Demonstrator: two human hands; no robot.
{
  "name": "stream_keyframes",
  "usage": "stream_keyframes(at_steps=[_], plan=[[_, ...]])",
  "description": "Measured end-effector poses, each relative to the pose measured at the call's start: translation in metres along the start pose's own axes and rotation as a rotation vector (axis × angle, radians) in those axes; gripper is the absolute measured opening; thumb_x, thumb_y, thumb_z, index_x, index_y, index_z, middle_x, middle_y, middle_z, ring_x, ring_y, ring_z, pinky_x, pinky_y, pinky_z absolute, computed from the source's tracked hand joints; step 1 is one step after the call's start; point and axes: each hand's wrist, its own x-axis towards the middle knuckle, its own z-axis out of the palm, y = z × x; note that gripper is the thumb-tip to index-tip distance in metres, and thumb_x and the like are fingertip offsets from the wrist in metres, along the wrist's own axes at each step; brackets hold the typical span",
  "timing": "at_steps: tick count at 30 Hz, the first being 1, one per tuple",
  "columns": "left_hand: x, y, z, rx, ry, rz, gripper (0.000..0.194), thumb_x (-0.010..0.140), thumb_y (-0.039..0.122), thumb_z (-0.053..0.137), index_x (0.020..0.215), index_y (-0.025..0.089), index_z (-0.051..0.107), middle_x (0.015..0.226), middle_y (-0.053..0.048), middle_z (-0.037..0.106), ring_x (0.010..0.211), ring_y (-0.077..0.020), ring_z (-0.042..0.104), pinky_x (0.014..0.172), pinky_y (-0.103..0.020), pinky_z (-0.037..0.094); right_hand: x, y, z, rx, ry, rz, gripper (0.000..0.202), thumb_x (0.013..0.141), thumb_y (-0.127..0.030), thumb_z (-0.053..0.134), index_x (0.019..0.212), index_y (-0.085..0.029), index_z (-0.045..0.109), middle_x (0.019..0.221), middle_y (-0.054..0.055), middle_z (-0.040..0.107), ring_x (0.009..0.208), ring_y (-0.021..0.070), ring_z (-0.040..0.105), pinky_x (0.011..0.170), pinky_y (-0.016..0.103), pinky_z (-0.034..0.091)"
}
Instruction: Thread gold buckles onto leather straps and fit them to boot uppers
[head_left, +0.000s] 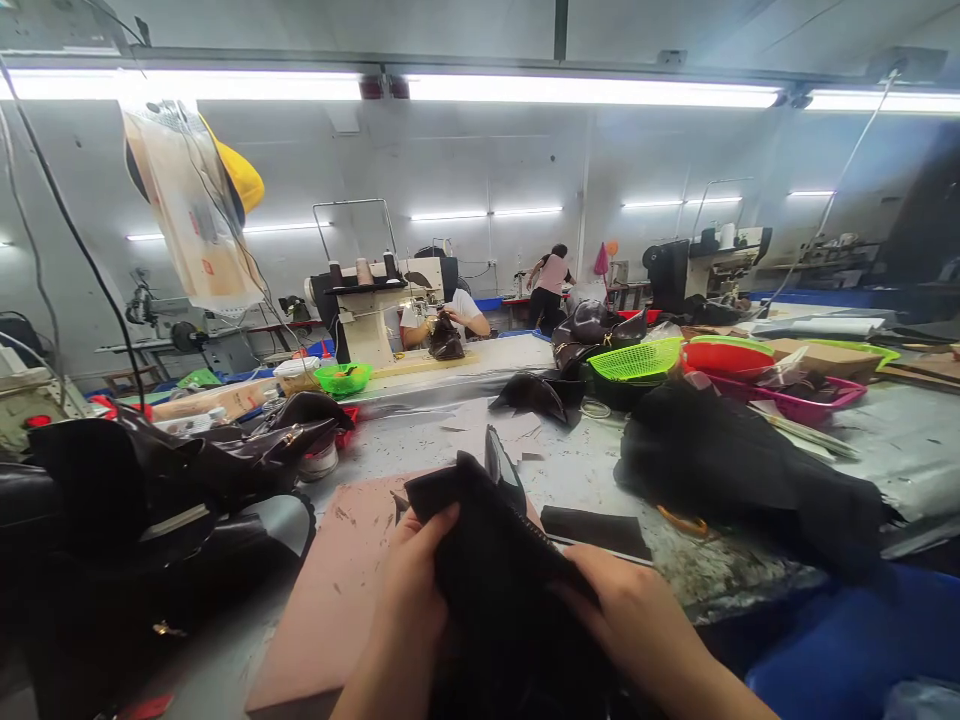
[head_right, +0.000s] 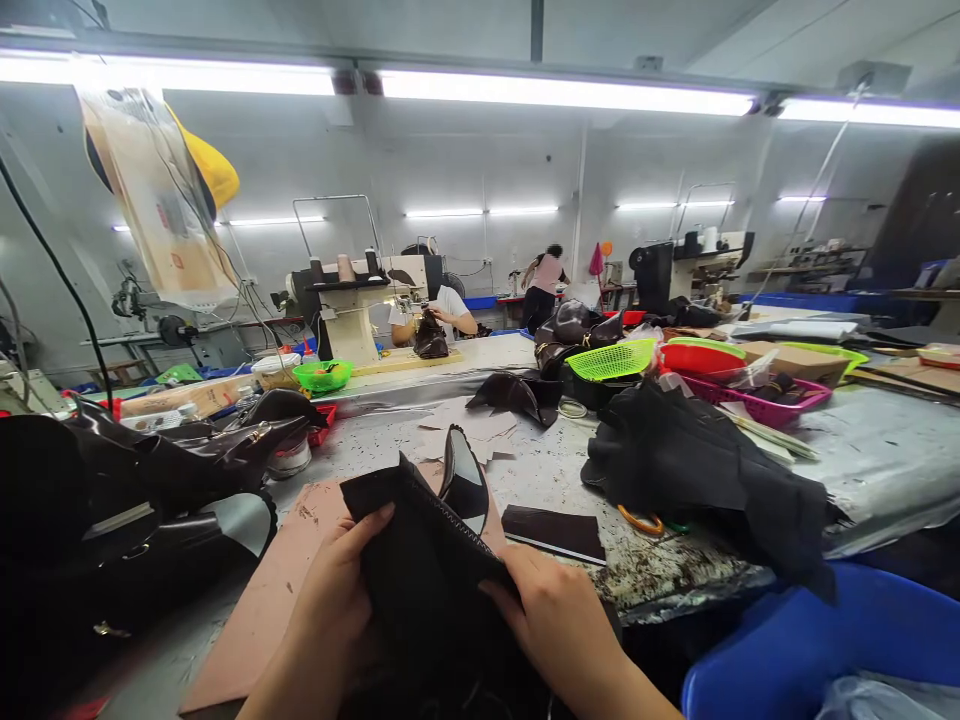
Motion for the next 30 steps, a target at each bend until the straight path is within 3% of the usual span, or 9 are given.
stream_keyframes(at_steps=[4, 9, 12, 14, 16, 19, 24, 27, 30], plan=[[0.003, -0.006, -0.005, 0.006, -0.03, -0.025, 0.03, 0.052, 0.016, 0.076, 0.079, 0.012, 0.063, 0.07, -0.007, 0.07, 0.062, -0.0217, 0.066, 0.058, -0.029, 0.053, -0.019, 0.025, 0.011, -0.116, 0.053, -0.124, 0.018, 0.082, -0.028, 0.052, 0.093, -0.018, 0.061, 0.071, 0.006, 0.065, 0.061, 0.0212, 0.063, 0.054, 0.029, 0.048], [0.003, -0.027, -0.005, 0.035, -0.091, -0.027, 0.033, 0.052, 0.019, 0.079, 0.08, 0.015, 0.063, 0.069, -0.003, 0.069, 0.068, -0.0208, 0.066, 0.063, -0.027, 0.052, -0.015, 0.038, 0.001, -0.265, -0.252, 0.069, 0.093, 0.048, -0.032, 0.079, 0.132, -0.019, 0.042, 0.09, 0.011, 0.063, 0.073, 0.031, 0.061, 0.064, 0.042, 0.049], [0.0, -0.035, -0.002, 0.093, -0.121, -0.019, 0.034, 0.055, 0.023, 0.078, 0.085, 0.017, 0.063, 0.072, -0.003, 0.069, 0.07, -0.0216, 0.066, 0.067, -0.03, 0.051, -0.01, 0.032, -0.007, -0.031, -0.377, 0.179, 0.115, 0.037, -0.039, 0.083, 0.139, -0.022, 0.031, 0.106, 0.014, 0.059, 0.092, 0.0354, 0.056, 0.08, 0.048, 0.044], [-0.003, -0.038, 0.0, 0.167, -0.159, 0.0, 0.033, 0.056, 0.025, 0.077, 0.086, 0.017, 0.063, 0.075, -0.004, 0.07, 0.074, -0.0228, 0.065, 0.068, -0.031, 0.051, -0.007, 0.024, -0.013, 0.37, -0.326, 0.175, 0.109, 0.046, -0.049, 0.078, 0.139, -0.022, 0.028, 0.116, 0.013, 0.055, 0.101, 0.0317, 0.053, 0.087, 0.044, 0.042], [-0.007, -0.037, 0.0, 0.268, -0.225, 0.018, 0.032, 0.057, 0.024, 0.076, 0.086, 0.017, 0.064, 0.078, -0.005, 0.07, 0.076, -0.023, 0.064, 0.067, -0.03, 0.05, -0.002, 0.014, -0.021, 0.719, -0.213, 0.173, 0.085, 0.062, -0.054, 0.068, 0.134, -0.021, 0.038, 0.113, 0.01, 0.057, 0.099, 0.0265, 0.054, 0.088, 0.039, 0.043], [-0.011, -0.032, -0.006, 0.351, -0.378, 0.01, 0.028, 0.056, 0.024, 0.077, 0.08, 0.016, 0.067, 0.076, -0.005, 0.069, 0.072, -0.0207, 0.063, 0.064, -0.027, 0.048, 0.007, 0.003, -0.03, 0.92, -0.148, 0.213, 0.046, 0.074, -0.046, 0.06, 0.112, -0.02, 0.056, 0.098, 0.007, 0.063, 0.09, 0.0235, 0.057, 0.083, 0.039, 0.046], [-0.015, -0.029, -0.017, 0.288, -0.451, -0.014, 0.032, 0.049, 0.026, 0.08, 0.077, 0.017, 0.068, 0.071, -0.003, 0.067, 0.07, -0.0209, 0.062, 0.064, -0.027, 0.048, 0.012, 0.0, -0.025, 0.865, 0.027, 0.245, 0.025, 0.075, -0.036, 0.059, 0.093, -0.019, 0.062, 0.085, 0.005, 0.065, 0.082, 0.0227, 0.06, 0.074, 0.035, 0.049], [-0.018, -0.039, -0.011, 0.328, -0.343, 0.102, 0.044, 0.049, 0.018, 0.077, 0.091, 0.02, 0.067, 0.083, -0.003, 0.069, 0.079, -0.0229, 0.062, 0.073, -0.03, 0.048, 0.008, -0.002, -0.01, 0.632, 0.198, 0.222, 0.008, 0.073, -0.029, 0.056, 0.072, -0.021, 0.058, 0.067, 0.0, 0.06, 0.064, 0.0178, 0.056, 0.06, 0.028, 0.046], [-0.02, -0.05, -0.003, 0.477, -0.178, 0.242, 0.023, 0.054, 0.018, 0.073, 0.076, 0.018, 0.069, 0.074, -0.003, 0.068, 0.077, -0.0227, 0.061, 0.074, -0.03, 0.046, 0.005, -0.005, 0.0, 0.57, 0.26, 0.183, 0.018, 0.071, -0.026, 0.056, 0.057, -0.02, 0.047, 0.056, -0.002, 0.051, 0.053, 0.0138, 0.048, 0.053, 0.025, 0.04]])
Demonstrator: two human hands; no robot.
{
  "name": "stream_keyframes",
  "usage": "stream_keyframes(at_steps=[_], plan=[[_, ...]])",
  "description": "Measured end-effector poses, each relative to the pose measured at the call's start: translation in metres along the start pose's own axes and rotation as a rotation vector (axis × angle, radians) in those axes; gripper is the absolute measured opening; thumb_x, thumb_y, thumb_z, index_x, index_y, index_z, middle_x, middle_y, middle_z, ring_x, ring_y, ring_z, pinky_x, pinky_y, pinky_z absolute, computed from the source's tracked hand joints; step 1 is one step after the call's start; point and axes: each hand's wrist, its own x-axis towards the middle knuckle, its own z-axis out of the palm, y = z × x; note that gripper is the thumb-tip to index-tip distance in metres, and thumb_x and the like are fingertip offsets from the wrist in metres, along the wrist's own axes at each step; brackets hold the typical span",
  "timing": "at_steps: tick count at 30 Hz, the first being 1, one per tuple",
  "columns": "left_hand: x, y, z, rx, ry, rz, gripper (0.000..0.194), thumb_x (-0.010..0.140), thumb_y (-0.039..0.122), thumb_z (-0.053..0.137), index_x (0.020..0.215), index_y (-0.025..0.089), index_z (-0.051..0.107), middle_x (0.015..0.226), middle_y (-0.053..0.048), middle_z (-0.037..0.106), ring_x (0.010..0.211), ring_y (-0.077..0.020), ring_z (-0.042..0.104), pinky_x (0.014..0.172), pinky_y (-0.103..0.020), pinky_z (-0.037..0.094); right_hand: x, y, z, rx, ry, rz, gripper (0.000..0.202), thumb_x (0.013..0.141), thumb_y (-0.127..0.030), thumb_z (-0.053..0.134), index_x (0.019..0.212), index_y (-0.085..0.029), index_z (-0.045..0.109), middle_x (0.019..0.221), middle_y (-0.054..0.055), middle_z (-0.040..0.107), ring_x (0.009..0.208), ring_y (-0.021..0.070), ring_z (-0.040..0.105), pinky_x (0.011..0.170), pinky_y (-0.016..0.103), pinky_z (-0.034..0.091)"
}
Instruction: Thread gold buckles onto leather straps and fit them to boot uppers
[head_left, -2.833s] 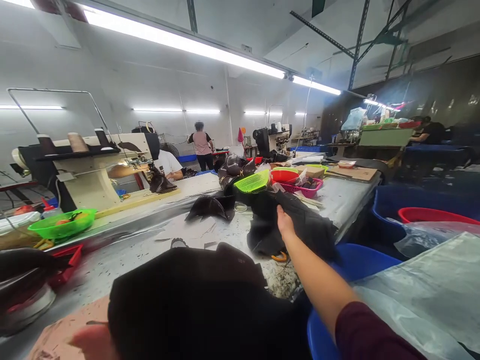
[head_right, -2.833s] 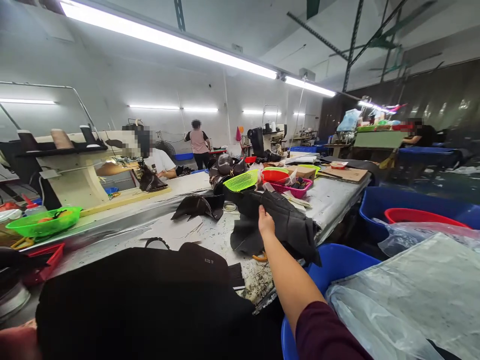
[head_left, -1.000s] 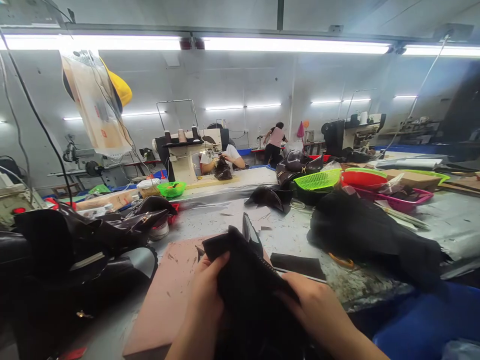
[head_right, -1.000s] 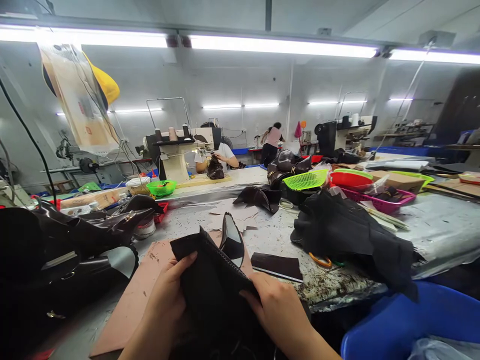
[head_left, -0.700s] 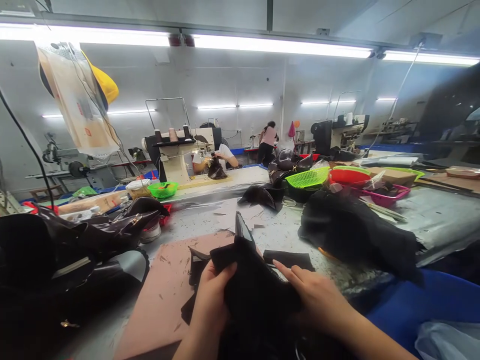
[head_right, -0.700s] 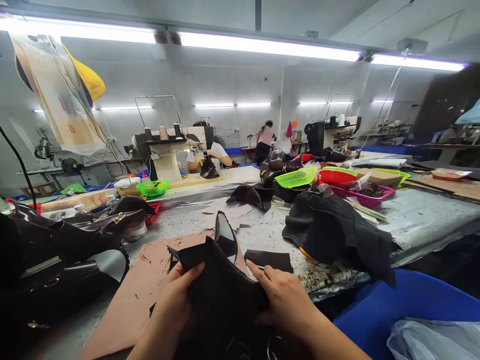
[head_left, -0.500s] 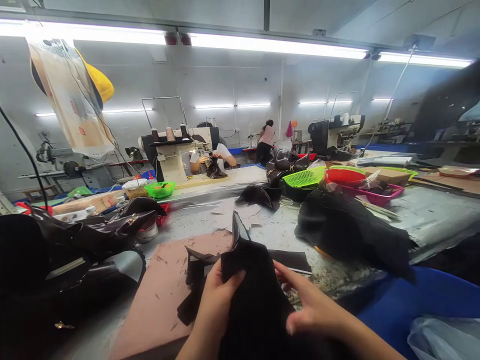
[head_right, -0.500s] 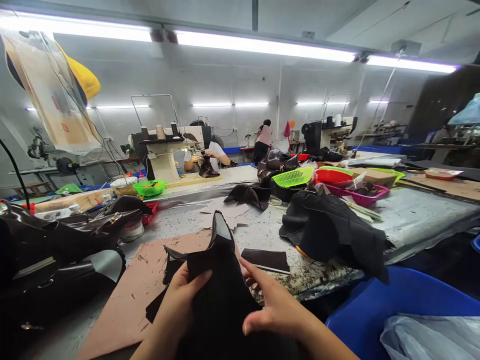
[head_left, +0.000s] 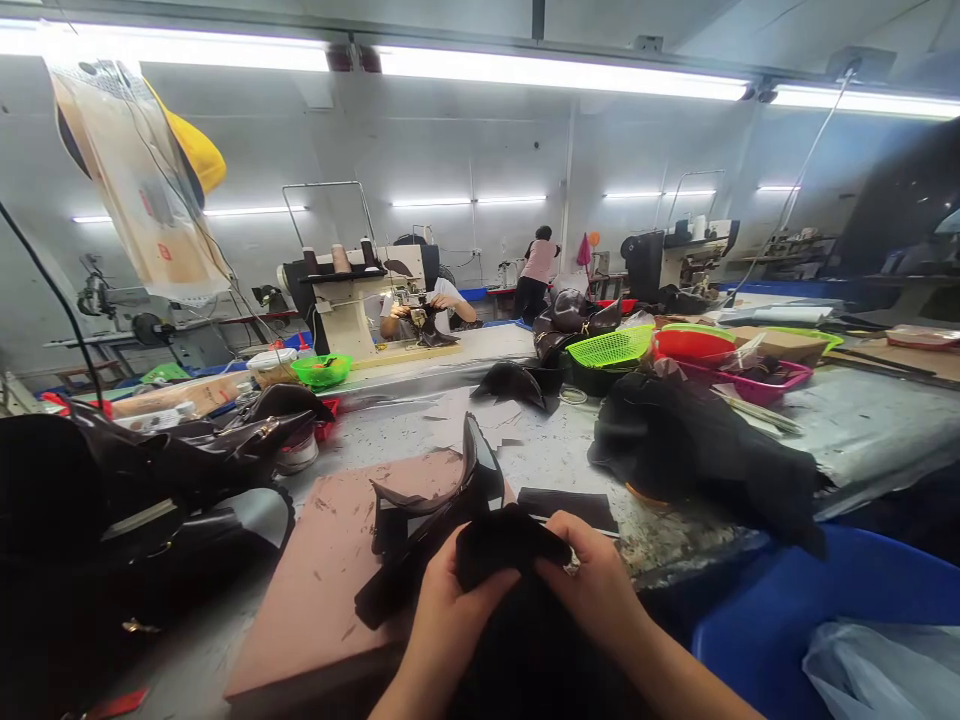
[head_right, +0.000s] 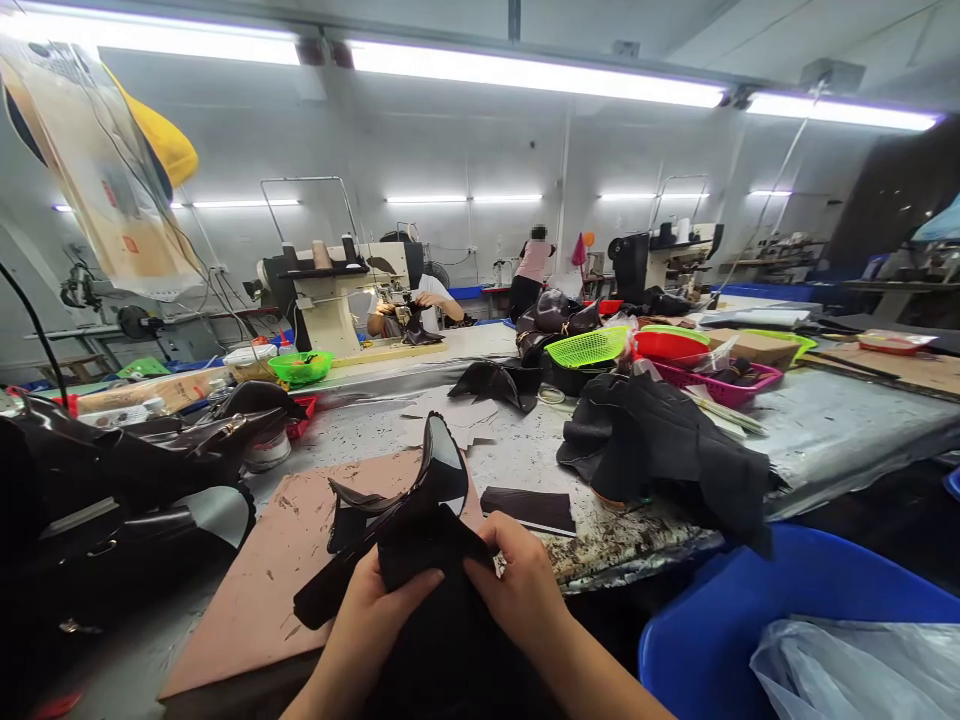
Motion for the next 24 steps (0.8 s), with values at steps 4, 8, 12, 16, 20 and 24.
stream_keyframes(at_steps=[4, 8, 12, 16, 20, 24], plan=[[-0.001, -0.004, 0.004, -0.003, 0.044, -0.045, 0.015, 0.06, 0.026, 0.071, 0.07, 0.015, 0.069, 0.067, -0.003, 0.067, 0.069, -0.0215, 0.06, 0.067, -0.03, 0.046, 0.001, -0.006, -0.004, 0.188, -0.161, 0.123, 0.016, 0.065, -0.03, 0.066, 0.073, -0.02, 0.055, 0.07, 0.0, 0.058, 0.068, 0.0173, 0.054, 0.064, 0.028, 0.044], [-0.003, -0.008, 0.003, 0.003, 0.054, -0.027, 0.016, 0.057, 0.023, 0.072, 0.07, 0.016, 0.068, 0.065, -0.002, 0.067, 0.066, -0.0201, 0.059, 0.063, -0.028, 0.045, 0.005, -0.014, -0.012, 0.537, -0.381, 0.245, 0.038, 0.073, -0.045, 0.062, 0.101, -0.02, 0.058, 0.094, 0.005, 0.063, 0.089, 0.0226, 0.057, 0.081, 0.036, 0.046], [-0.006, -0.012, 0.004, 0.049, 0.06, 0.007, 0.014, 0.058, 0.022, 0.072, 0.069, 0.017, 0.067, 0.066, -0.001, 0.067, 0.066, -0.0195, 0.059, 0.064, -0.027, 0.046, 0.002, -0.012, -0.008, 0.576, -0.248, 0.358, 0.036, 0.073, -0.05, 0.063, 0.087, -0.016, 0.065, 0.083, 0.006, 0.066, 0.08, 0.023, 0.06, 0.075, 0.037, 0.048], [-0.006, -0.013, 0.002, 0.102, 0.015, 0.024, 0.013, 0.061, 0.022, 0.069, 0.072, 0.016, 0.067, 0.068, -0.001, 0.067, 0.068, -0.0198, 0.059, 0.064, -0.027, 0.046, 0.0, -0.011, -0.003, 0.568, -0.221, 0.401, 0.035, 0.063, -0.043, 0.074, 0.084, -0.016, 0.067, 0.077, 0.005, 0.068, 0.075, 0.0231, 0.062, 0.068, 0.034, 0.051], [-0.006, -0.026, -0.005, 0.202, -0.221, -0.03, 0.031, 0.063, 0.013, 0.062, 0.093, 0.018, 0.066, 0.087, -0.001, 0.069, 0.086, -0.0224, 0.061, 0.077, -0.028, 0.047, 0.004, -0.017, -0.011, 0.531, 0.025, 0.45, 0.034, 0.064, -0.046, 0.072, 0.082, -0.017, 0.069, 0.079, 0.006, 0.07, 0.079, 0.0249, 0.064, 0.074, 0.035, 0.052], [-0.018, -0.058, -0.02, 0.482, -0.49, -0.103, 0.03, 0.068, 0.009, 0.048, 0.089, 0.017, 0.068, 0.081, -0.001, 0.07, 0.083, -0.0205, 0.063, 0.075, -0.026, 0.047, 0.005, -0.017, -0.026, 0.594, 0.195, 0.625, 0.041, 0.054, -0.045, 0.078, 0.083, -0.017, 0.068, 0.081, 0.006, 0.07, 0.079, 0.0271, 0.065, 0.073, 0.037, 0.053]])
